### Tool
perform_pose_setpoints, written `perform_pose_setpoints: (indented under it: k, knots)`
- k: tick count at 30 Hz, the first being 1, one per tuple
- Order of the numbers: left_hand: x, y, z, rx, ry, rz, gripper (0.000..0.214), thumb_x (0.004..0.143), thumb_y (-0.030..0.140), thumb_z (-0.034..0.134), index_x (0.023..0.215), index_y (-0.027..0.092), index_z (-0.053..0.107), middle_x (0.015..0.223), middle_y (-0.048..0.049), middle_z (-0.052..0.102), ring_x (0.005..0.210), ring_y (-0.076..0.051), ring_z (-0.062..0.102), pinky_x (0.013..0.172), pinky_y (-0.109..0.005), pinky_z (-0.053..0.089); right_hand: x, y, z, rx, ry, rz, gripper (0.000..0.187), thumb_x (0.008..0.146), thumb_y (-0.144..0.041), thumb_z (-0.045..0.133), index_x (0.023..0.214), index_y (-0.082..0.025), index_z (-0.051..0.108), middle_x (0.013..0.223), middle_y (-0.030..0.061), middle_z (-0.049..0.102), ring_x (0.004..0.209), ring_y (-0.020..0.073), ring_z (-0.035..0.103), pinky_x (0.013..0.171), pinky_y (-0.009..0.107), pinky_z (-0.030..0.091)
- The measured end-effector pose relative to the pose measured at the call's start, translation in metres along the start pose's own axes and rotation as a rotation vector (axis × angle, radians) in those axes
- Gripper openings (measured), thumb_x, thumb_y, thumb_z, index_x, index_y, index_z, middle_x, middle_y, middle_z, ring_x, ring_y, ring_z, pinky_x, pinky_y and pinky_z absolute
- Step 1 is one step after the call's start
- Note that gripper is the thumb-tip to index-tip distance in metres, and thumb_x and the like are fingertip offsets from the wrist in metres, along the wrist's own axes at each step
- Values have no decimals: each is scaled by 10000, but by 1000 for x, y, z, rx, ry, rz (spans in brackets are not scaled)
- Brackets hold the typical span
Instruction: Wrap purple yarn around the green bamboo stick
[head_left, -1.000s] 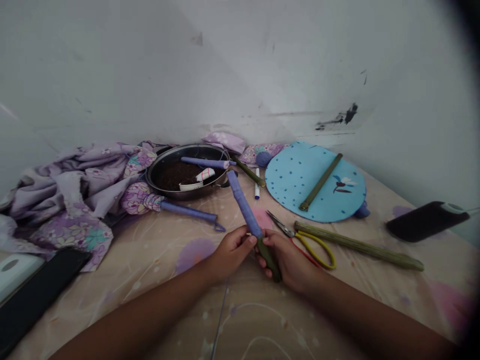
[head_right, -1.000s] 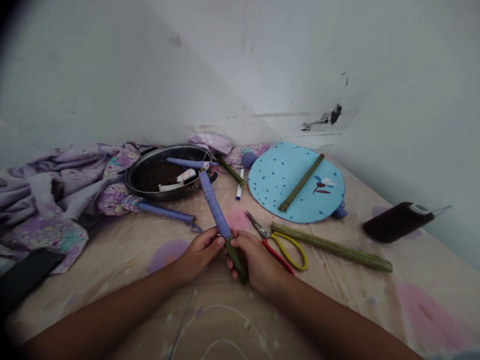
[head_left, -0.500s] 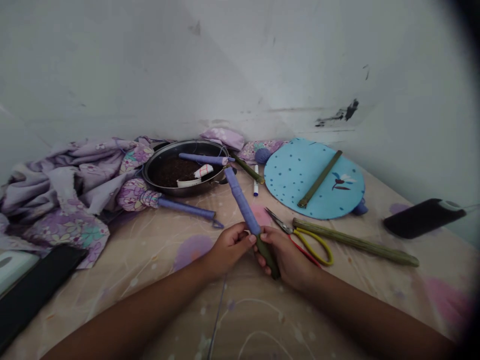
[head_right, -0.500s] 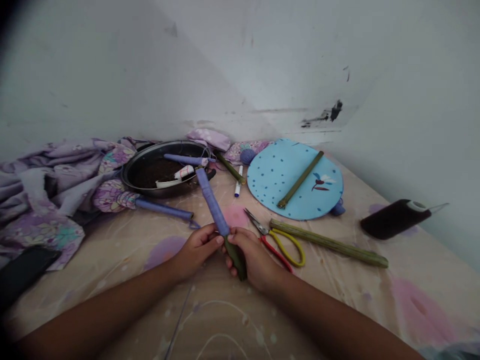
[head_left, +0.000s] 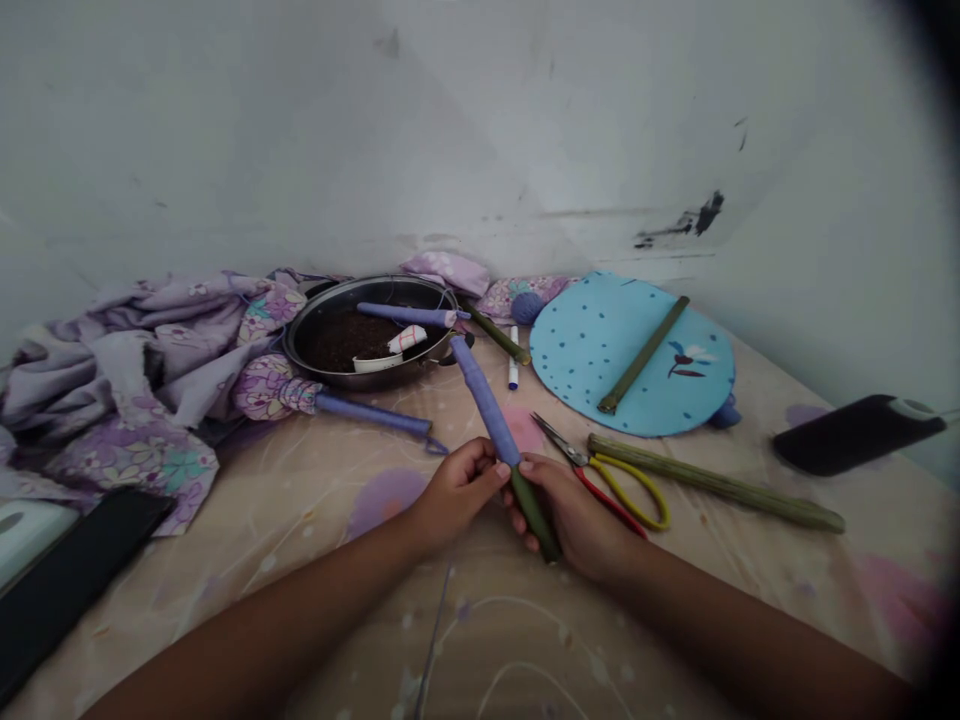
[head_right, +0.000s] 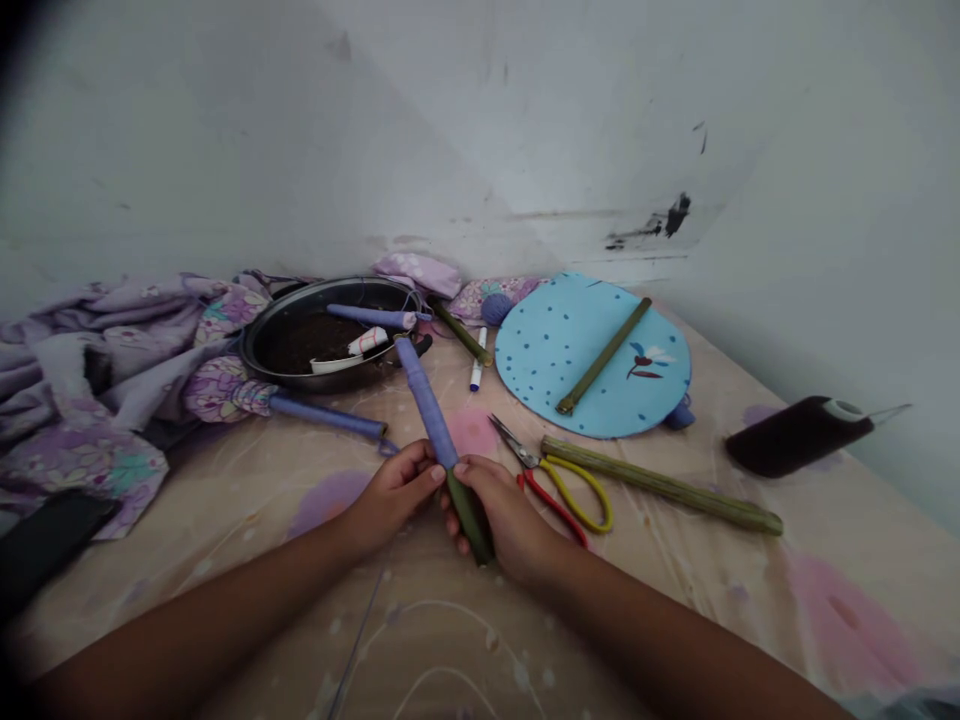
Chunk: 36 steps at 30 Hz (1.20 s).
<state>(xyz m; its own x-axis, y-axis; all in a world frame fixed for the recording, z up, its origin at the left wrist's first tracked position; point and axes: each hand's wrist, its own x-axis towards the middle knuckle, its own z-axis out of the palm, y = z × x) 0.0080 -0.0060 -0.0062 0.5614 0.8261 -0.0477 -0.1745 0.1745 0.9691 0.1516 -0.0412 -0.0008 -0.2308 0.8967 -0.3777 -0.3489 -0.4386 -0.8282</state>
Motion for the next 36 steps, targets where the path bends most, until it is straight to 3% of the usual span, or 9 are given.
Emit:
perform_pose_setpoints:
  k: [6, 12, 17, 24, 31, 36]
  knots:
    - [1, 6, 0, 46, 95, -41, 305, 756, 406, 645, 861, 133, 559, 517, 77, 435, 454, -49, 389, 489, -189, 310, -2, 2, -1, -11, -15, -23, 197, 782, -377, 554, 825, -209, 463, 505, -46, 537, 333, 83, 425, 298, 162, 296]
    - [2, 7, -1, -6, -7, -19, 327, 749, 382, 663, 922, 114, 590, 584, 32, 536, 490, -63, 478, 502, -196, 363, 2, 3, -2, 22, 10, 4, 160, 725, -329, 544, 795, -199, 483, 579, -36, 540, 374, 95, 469, 276, 173, 332]
    - [1, 0, -2, -57, -55, -69, 323, 754, 397, 656, 884, 134, 519, 610, 18, 571, 495, -112, 574, 513, -235, 443, 4, 2, 0, 42, -27, 18, 179, 686, -322, 530, 803, -189, 502, 613, -25, 555, 414, 117, 516, 328, 222, 411]
    - [1, 1, -1, 10, -29, -20, 366, 731, 396, 687, 912, 120, 530, 715, -22, 613, 636, -121, 618, 602, -223, 467, 0, -1, 1, 2, 2, 58, 202, 734, -369, 457, 669, -180, 483, 501, -44, 462, 333, 75, 393, 310, 199, 319]
    - [0, -2, -1, -32, -54, -25, 334, 786, 397, 629, 952, 138, 497, 649, 19, 564, 530, -118, 600, 532, -244, 476, 5, 1, -4, 117, -125, 17, 196, 628, -294, 548, 785, -180, 520, 611, -24, 549, 418, 109, 501, 376, 235, 409]
    - [-1, -1, -1, 23, -21, -10, 317, 775, 376, 646, 924, 127, 519, 680, -11, 599, 618, -122, 608, 597, -235, 464, 3, 1, -5, 84, -118, 9, 150, 676, -320, 531, 714, -177, 507, 561, -37, 511, 373, 83, 444, 353, 209, 348]
